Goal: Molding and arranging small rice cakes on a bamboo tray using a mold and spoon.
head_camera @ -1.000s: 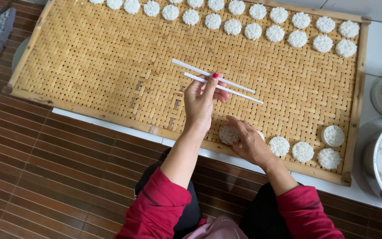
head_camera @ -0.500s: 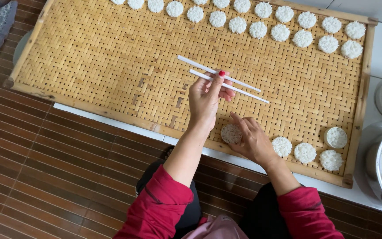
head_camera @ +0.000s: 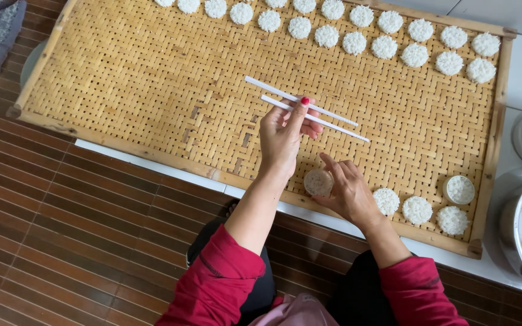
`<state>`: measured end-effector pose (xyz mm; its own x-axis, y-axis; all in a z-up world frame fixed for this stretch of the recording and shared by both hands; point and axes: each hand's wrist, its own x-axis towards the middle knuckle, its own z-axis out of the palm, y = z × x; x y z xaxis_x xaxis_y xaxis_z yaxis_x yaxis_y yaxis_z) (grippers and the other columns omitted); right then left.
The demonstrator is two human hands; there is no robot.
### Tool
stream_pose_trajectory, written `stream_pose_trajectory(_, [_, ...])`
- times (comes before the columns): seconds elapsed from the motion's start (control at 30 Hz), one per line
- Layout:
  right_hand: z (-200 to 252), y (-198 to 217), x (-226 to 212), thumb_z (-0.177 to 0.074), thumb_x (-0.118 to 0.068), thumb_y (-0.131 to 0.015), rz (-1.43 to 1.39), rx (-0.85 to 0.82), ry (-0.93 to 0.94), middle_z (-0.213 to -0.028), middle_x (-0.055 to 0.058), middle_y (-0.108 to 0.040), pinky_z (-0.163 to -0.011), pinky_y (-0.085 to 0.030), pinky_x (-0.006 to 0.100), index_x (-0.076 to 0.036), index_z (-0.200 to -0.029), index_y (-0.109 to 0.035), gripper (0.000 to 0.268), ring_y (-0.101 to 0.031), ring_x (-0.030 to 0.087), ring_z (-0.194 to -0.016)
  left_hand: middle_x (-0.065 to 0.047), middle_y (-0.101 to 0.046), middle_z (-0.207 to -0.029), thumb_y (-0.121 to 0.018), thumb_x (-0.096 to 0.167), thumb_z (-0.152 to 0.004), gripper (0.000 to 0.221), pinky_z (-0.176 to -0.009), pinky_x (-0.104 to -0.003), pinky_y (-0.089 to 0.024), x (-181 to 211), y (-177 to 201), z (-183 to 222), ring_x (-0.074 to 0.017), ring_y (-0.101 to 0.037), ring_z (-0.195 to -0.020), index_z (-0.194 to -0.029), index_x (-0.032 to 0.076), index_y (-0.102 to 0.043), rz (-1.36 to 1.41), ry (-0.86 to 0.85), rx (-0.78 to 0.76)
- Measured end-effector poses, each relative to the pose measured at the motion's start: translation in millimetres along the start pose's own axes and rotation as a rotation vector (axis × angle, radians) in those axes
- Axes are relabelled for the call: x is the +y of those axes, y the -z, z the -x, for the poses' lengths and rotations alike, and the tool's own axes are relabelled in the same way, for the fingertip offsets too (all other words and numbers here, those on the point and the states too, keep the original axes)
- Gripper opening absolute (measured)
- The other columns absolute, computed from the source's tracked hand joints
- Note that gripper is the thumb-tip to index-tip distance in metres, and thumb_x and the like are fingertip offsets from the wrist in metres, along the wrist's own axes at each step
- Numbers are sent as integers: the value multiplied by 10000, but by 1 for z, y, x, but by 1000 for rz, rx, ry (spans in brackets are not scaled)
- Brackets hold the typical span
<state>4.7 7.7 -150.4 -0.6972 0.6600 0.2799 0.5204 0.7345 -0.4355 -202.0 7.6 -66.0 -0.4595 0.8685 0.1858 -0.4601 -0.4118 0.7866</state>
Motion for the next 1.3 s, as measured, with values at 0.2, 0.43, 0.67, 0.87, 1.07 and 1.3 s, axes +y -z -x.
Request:
stream_pose_trajectory(0.2, [-2,5,-2,-650,-288,-961,-32,-7,-2,-1012,168,-736,-945,-521,508,12,-1503,-532,1000,-669,343,-1009,-172,-684,-885,-624,153,-1040,220,-549,-271,-644,-1,1,0,-194,-731,-646,-1089,-56,-667,-3,1,-7])
stream_pose_trajectory(0.43, [-1,51,-6,-746,-208,-886,-29,56,-152,-1099,212,-706,-1006,-495,571,-1,-1514,-524,875,-651,375,-1040,-161,-687,-879,-618,160,-1043,219,-558,-263,-644,0,1,-1,-184,-731,-649,-1095,-47,-669,-12,4,-6])
stream_pose_trajectory(0.67, [6,55,-21,-748,-195,-816,258,-104,-212,-1136,173,-693,-1055,-482,537,-19,-1506,-547,824,-642,314,-1085,-159,-692,-871,-631,169,-1034,220,-543,-259,-645,-1,-2,0,-182,-735,-644,-1081,-42,-674,-2,8,-5])
stream_pose_trajectory(0.87, [10,48,-14,-727,-221,-828,239,-78,-207,-1145,138,-691,-1040,-486,492,-71,-1508,-573,835,-629,284,-1091,-173,-701,-858,-649,160,-1023,209,-521,-288,-649,-5,-1,-1,-211,-739,-611,-1074,-38,-689,-5,11,21])
stream_pose_trajectory(1.07, [33,90,33,-646,-147,-911,100,286,-247,-1177,197,-664,-928,-512,543,10,-1467,-587,896,-632,377,-1031,-139,-721,-838,-665,193,-992,220,-513,-262,-632,4,-9,1,-188,-738,-608,-1052,-18,-683,-14,70,91])
stream_pose_trajectory(1.3, [92,124,124,-653,-223,-972,94,400,-439,-1164,173,-738,-1017,-501,545,23,-1503,-521,993,-702,386,-1070,-153,-708,-837,-659,147,-993,179,-510,-264,-623,7,-7,0,-206,-732,-600,-1043,-23,-687,-55,82,88])
